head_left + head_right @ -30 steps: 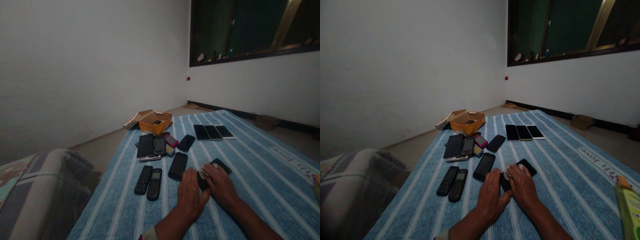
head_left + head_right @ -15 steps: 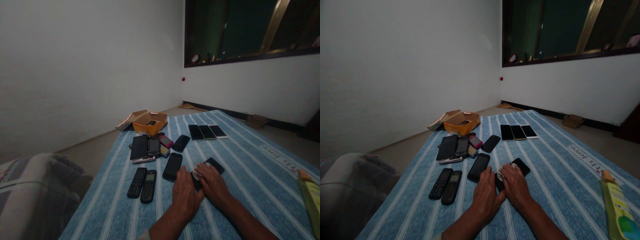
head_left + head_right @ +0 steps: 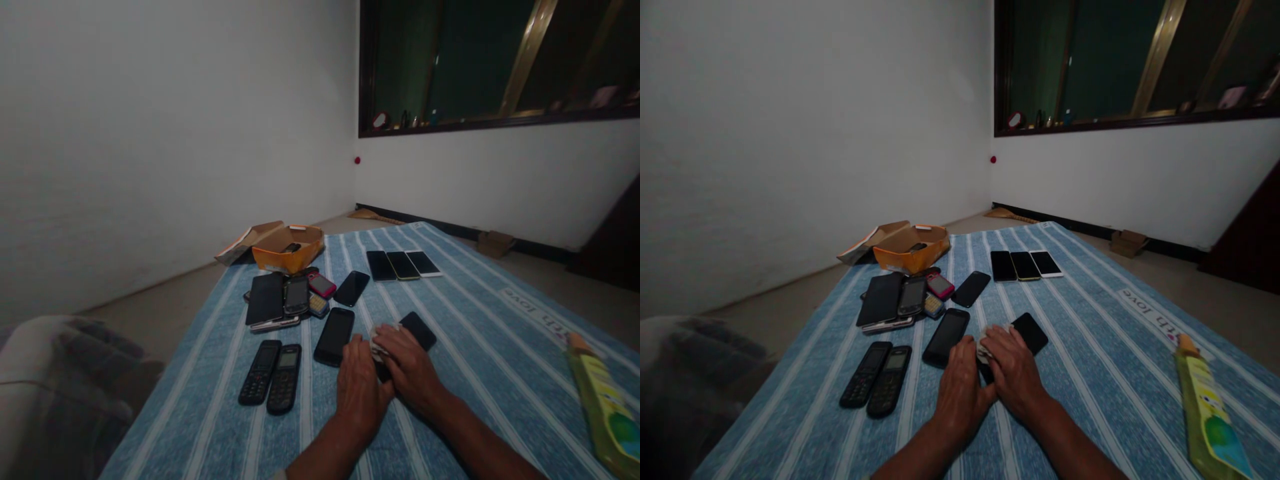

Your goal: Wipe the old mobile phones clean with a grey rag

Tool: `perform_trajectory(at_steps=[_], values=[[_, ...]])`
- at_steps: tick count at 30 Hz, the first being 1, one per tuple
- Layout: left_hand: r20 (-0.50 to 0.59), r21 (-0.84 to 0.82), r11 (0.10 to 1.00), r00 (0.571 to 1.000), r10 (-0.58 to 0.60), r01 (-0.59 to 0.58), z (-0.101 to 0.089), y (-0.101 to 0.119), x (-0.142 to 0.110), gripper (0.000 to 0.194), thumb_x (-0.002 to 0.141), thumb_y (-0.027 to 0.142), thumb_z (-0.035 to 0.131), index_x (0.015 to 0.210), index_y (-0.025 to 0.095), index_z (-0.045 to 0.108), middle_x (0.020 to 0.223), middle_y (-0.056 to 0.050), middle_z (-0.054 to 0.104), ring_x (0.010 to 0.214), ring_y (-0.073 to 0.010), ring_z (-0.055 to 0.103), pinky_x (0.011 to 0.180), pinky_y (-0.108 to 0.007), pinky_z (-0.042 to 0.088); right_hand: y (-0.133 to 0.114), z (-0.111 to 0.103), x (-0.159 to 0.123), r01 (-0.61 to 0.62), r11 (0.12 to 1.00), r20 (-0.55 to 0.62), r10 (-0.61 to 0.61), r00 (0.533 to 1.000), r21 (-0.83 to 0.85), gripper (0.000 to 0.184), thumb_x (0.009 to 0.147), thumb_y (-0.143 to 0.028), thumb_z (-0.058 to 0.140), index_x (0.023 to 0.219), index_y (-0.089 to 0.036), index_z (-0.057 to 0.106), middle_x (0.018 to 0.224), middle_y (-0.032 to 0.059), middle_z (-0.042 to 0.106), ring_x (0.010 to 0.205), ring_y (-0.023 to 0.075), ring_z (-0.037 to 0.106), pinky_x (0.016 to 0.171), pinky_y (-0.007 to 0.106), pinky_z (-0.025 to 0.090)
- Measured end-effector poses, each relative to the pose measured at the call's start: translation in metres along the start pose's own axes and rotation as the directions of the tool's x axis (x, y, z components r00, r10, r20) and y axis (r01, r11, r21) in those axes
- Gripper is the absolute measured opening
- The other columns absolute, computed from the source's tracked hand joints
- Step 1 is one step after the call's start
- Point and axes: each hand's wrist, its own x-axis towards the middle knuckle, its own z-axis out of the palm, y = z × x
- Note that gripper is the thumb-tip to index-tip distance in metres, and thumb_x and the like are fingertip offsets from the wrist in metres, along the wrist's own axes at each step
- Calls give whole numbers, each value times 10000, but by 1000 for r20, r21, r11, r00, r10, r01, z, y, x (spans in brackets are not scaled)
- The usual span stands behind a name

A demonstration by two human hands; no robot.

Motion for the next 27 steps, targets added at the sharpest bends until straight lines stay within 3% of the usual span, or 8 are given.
perform_trajectory(at_steps=[3,6,17,27], values=[[-45,-56,997,998,48,-51,-2,3,-1,394,731,191,699,1073,179,502,998,-81,645,927,-263,654,801,-411,569,-4,-5,4,28,999,-17,-28,999,20,403,884,-65,411,1186,-208,636,1243,117,672,1233,247,575,1065,534,403],[-91,-45,995,993,81,-85,-4,5,-2,496,701,109,676,1140,183,457,983,-66,647,891,-251,657,769,-385,572,-8,-12,7,35,999,3,-35,999,32,385,887,-71,421,1186,-199,628,1232,127,673,1232,256,572,1074,558,376],[-69,-17,984,982,176,-177,-20,12,1,487,723,66,639,1129,204,409,935,-53,627,840,-244,632,713,-368,557,-10,-46,27,30,998,247,-42,968,51,191,973,-194,441,1014,-234,623,1003,47,691,992,200,621,1132,568,213],[-45,59,987,987,152,-150,-17,11,-2,574,673,47,654,1166,194,400,935,-51,629,848,-250,645,724,-359,555,23,-63,26,-51,998,232,55,971,-24,169,959,-192,464,958,-234,628,971,26,692,975,194,621,1119,575,184]])
